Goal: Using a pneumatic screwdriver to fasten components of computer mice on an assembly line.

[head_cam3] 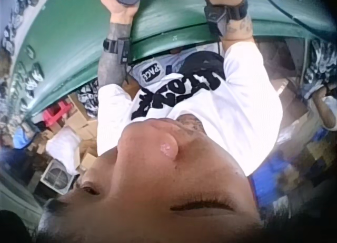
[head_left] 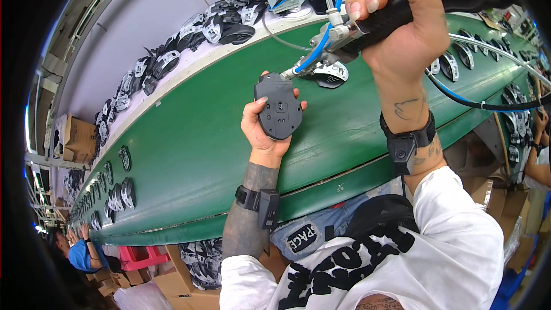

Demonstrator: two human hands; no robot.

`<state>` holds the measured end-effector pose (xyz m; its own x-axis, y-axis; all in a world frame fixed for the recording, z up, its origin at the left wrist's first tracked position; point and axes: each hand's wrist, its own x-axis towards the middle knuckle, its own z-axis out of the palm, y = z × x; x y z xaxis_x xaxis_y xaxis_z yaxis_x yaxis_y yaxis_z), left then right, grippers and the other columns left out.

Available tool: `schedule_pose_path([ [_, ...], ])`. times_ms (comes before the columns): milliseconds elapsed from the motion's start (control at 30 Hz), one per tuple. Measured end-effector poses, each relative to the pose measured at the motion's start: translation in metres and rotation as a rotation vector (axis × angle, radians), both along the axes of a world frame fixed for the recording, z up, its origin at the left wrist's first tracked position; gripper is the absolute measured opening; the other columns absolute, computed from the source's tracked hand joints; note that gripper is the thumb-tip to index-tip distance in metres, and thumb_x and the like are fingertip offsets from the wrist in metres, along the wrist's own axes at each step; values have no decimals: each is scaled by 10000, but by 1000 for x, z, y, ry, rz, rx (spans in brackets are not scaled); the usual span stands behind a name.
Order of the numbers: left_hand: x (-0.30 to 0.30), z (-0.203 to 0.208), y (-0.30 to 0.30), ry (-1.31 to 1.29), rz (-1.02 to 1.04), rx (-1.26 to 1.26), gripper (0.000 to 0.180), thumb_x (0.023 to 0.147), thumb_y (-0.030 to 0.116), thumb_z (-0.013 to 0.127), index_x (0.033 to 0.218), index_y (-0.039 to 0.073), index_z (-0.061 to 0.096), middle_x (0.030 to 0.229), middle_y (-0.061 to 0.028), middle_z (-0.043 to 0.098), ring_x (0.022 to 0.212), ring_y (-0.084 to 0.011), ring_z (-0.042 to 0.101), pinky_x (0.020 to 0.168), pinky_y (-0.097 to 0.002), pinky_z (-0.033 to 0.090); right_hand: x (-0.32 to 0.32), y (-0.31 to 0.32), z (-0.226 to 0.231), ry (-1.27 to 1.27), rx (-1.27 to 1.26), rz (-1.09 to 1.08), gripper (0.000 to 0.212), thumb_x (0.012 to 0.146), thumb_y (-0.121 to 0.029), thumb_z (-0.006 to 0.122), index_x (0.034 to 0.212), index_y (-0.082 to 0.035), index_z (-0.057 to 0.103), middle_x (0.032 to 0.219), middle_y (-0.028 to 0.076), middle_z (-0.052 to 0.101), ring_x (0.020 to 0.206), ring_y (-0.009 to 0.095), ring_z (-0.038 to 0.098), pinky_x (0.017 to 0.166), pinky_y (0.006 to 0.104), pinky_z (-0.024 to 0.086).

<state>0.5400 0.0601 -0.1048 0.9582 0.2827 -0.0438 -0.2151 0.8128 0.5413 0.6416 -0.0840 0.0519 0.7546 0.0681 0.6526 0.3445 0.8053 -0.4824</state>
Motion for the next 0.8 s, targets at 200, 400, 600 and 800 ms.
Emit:
schedule_pose_path([
  [200, 0, 1, -4, -24, -73, -10, 554, 770, 319, 531, 1241, 30, 486, 1157, -152, 563, 1026, -304, 574, 866, -475, 469, 5, 0, -3, -49, -5, -41, 164, 869, -124, 532, 785, 12, 501, 552, 79, 483, 465, 173, 503, 495, 268, 459],
  [400, -2, 3, -1, -54, -111, -1, 549, 782, 307, 526, 1247, 21, 476, 1166, -147, 561, 1017, -297, 579, 836, -466, 489, 5, -1, -1, -46, 17, 23, 190, 873, -147, 524, 755, 1, 501, 555, 80, 481, 464, 177, 497, 497, 273, 455],
  [600, 8, -4, 13, 143, 242, 222, 527, 797, 224, 524, 1305, 125, 422, 1120, -131, 529, 944, -294, 585, 783, -484, 512, 3, -10, -3, 15, 86, 141, 246, 871, -201, 520, 696, -28, 506, 548, 76, 480, 456, 205, 500, 487, 293, 445],
  [800, 7, 0, 15, 43, 257, -58, 473, 796, 250, 524, 1250, 140, 455, 1151, -118, 516, 956, -305, 563, 808, -504, 487, -22, -8, -1, -121, -114, 300, 179, 909, -167, 398, 1036, -53, 449, 600, 49, 465, 509, 189, 494, 579, 325, 422],
])
